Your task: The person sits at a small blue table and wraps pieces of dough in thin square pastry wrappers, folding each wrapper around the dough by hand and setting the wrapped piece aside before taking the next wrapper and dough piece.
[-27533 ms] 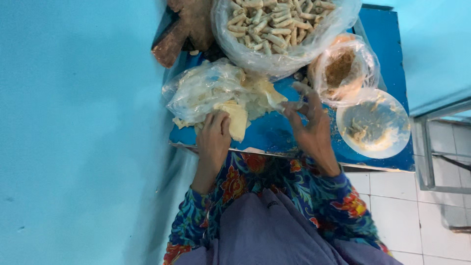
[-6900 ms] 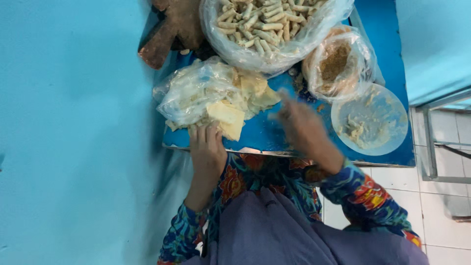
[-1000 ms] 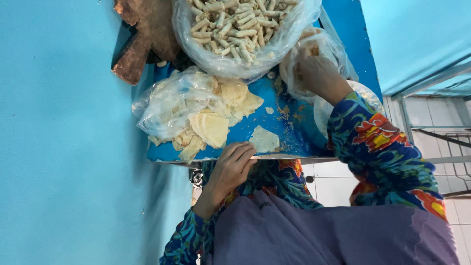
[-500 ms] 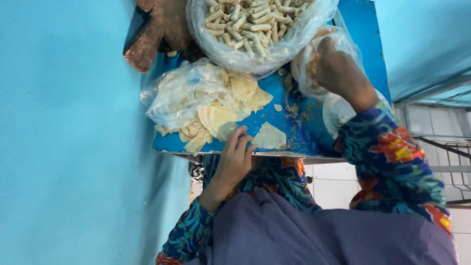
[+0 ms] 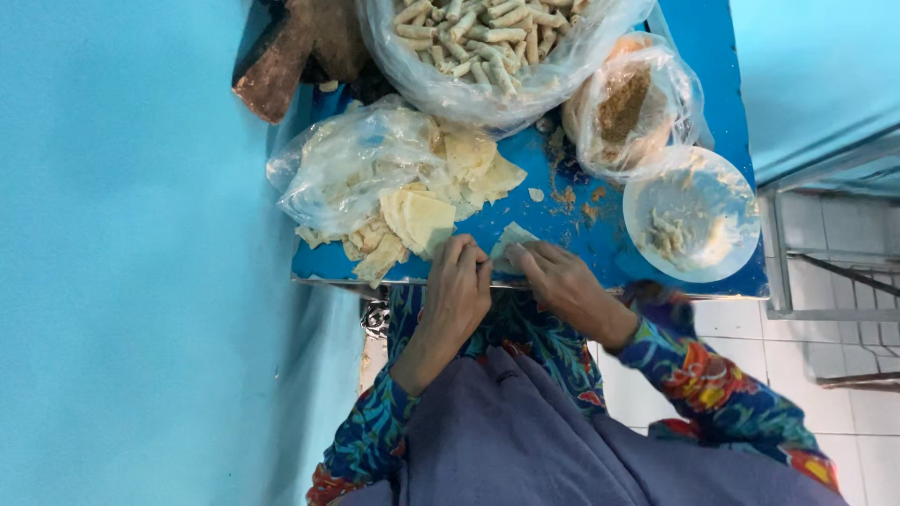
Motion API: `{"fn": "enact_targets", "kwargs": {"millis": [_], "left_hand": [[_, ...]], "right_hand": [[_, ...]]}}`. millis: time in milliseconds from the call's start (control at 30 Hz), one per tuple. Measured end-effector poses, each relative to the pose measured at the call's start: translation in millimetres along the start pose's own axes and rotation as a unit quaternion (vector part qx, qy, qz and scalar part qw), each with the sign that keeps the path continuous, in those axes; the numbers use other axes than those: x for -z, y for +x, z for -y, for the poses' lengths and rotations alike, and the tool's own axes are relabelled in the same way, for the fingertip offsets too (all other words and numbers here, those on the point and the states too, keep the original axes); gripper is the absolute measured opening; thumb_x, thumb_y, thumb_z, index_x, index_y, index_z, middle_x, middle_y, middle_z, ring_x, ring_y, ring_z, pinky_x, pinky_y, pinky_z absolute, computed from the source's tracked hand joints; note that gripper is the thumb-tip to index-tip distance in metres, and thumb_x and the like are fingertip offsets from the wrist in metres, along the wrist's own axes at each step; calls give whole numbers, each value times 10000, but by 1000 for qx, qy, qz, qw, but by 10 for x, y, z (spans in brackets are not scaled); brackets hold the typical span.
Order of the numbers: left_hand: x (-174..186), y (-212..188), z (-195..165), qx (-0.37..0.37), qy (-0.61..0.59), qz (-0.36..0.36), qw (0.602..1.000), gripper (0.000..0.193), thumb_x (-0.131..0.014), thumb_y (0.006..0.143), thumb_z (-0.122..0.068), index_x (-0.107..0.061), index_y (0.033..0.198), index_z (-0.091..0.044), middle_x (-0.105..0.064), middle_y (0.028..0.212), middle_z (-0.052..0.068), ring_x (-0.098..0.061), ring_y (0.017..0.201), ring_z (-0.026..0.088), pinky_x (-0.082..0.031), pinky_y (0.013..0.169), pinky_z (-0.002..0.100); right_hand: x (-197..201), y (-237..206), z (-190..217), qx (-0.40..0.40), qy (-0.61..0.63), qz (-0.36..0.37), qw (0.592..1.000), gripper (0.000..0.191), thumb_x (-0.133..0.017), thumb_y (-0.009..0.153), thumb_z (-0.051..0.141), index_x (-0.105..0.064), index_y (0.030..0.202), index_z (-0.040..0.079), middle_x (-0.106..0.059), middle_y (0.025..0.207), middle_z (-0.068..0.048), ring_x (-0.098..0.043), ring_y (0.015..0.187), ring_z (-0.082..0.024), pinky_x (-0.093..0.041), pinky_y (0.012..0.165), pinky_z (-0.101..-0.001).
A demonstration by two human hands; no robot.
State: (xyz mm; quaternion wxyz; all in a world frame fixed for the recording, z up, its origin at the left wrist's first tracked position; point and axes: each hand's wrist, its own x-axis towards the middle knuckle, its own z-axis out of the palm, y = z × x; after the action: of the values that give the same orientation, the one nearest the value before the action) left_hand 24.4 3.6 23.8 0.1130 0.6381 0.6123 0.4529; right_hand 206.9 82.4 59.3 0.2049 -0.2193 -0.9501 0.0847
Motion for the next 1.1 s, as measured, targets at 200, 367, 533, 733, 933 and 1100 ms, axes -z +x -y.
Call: {"fn": "enact_targets", "kwargs": {"millis": [200,367,533,733,933,1100], "left_hand": [[28,7,-40,-31,17,-21,999,128,-691,918,-31,-585,982,1,-576,1045,164,-586,999,383,-497,863,481],[-16,3,-62,-11,5,16,1000,123,-688,969,-76,-583,996,-19,-615,953,146,-611,928,363,-510,810,454],[-72,-32,-68,-32,-44,6,998,97,-636,1012,-53,-594,1093,-22,-666,1026,147,-642,988,364,-531,827,453],[-103,-82,-74,-61,-46,24,997,190,-614,1002,-26,-635,1190,-22,-687,1177,143,-645,1068,350,-550,892,432],[-90,-82,-25,-71,-21,67,995,232,-641,959,-11,-667,1189,-2,-676,1219,138,-623,1089,324,-538,921,410],[-78,-9,112,-162,46,85,982,317,-659,854,41,-675,1168,-2,-669,1202,121,-627,1094,301,-539,936,392]], "right_hand": [[70,-159,-44,-151,35,-38,987,397,-661,864,-22,-512,1230,9,-694,1064,-210,-682,1013,-411,-564,815,-474],[105,-74,-117,-237,135,-32,962,400,-658,907,2,-442,1243,-17,-695,1019,-222,-705,946,-424,-557,750,-479],[189,-2,-149,-265,180,20,947,360,-593,971,17,-421,1286,-6,-704,994,-215,-714,893,-424,-560,708,-470],[268,73,-93,-280,263,30,923,405,-556,981,-18,-399,1352,11,-659,915,-202,-685,840,-339,-559,793,-416],[263,107,-41,-259,335,28,905,409,-524,964,-79,-393,1342,4,-670,1127,-166,-721,1055,-262,-580,851,-385],[169,107,-18,-198,258,18,945,489,-600,937,-64,-405,1378,21,-676,1080,-185,-723,974,-310,-576,805,-392]]}}
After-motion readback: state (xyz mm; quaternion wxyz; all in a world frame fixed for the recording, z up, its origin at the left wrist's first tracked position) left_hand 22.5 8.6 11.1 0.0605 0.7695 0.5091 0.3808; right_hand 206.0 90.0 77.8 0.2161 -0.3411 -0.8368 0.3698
